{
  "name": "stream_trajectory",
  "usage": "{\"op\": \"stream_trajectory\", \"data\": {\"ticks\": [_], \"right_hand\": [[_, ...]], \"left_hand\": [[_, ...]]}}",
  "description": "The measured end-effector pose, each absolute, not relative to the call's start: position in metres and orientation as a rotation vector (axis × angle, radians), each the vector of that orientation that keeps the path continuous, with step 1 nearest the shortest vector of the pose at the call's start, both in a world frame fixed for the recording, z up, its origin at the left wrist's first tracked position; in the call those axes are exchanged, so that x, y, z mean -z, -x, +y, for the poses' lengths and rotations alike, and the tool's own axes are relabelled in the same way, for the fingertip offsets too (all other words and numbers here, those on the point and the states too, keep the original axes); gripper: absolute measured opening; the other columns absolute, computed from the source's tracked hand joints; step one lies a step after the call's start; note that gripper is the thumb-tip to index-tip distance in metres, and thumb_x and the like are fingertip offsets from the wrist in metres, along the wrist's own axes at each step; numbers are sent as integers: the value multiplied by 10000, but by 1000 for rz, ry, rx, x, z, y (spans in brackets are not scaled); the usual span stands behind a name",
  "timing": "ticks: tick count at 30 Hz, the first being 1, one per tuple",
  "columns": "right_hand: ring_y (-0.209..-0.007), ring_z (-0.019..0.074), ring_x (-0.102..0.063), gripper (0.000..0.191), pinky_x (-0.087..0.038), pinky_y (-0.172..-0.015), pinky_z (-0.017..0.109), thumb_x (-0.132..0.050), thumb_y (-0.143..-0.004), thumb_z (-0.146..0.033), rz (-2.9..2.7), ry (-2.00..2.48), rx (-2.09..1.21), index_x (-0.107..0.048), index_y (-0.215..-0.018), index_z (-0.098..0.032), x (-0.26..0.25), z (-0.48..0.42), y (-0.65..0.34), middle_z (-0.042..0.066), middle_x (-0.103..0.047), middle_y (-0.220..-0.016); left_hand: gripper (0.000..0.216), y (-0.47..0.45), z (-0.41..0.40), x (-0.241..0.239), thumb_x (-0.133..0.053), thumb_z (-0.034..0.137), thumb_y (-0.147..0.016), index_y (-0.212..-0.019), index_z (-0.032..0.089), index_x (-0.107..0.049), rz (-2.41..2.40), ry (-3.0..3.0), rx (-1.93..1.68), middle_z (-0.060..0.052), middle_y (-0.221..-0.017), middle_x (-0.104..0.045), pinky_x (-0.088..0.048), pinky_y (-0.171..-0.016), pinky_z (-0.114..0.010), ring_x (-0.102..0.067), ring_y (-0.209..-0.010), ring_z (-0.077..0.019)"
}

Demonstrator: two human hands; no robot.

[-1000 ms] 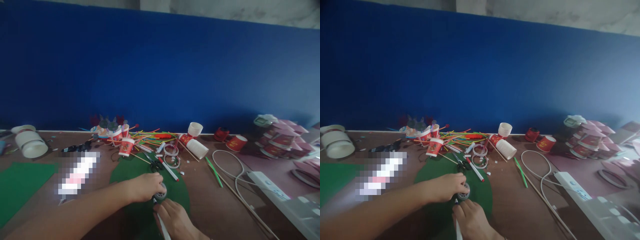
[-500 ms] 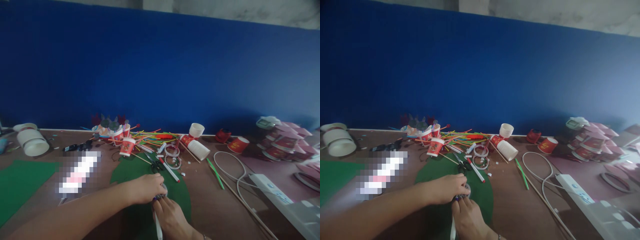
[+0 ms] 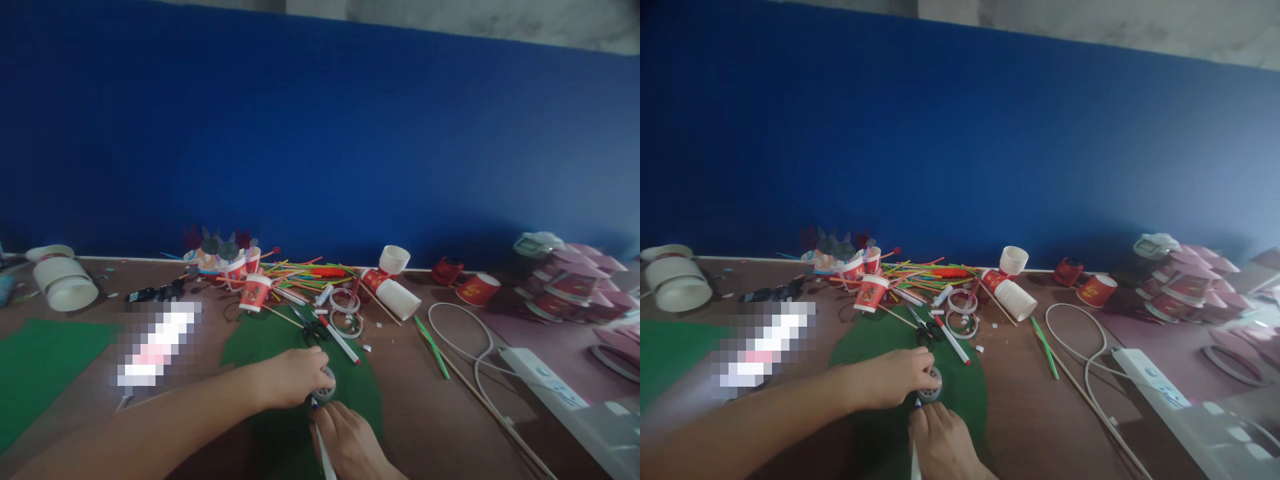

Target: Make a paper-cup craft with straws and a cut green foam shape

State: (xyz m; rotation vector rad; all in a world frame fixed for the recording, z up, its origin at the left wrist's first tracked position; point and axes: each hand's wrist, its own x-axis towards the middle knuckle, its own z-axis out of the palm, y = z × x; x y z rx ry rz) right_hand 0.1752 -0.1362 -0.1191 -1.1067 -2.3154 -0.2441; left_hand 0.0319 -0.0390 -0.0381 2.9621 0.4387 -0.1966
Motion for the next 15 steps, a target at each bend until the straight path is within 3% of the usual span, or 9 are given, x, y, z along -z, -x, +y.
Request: {"op": "stream_trajectory", "data": {"ticks": [7,15], "right_hand": [[-597,139,-578,120,-418,-545,228,-420,-864,-119,-2351,1126,-160,-509,-893,-194,100,-144,-208,20,-627,-718],[-683,135,-605,118,-445,-616,226,-479,-849,-161,-2144,1366,-606,-591,-837,-197,92,-135,-230,19,-646,-750]], "left_hand": [[278,-31,-40,38,-551,51,-756,-963,232,-586,439,-2964,189,-54,-898,-554,-415,-578,-245,-538,-844,-198],[291,-29,-40,45,-542,41,-747,-957,238,-579,437,-2968,107,-51,-880,-536,-411,-564,-244,-531,-830,-195]]}}
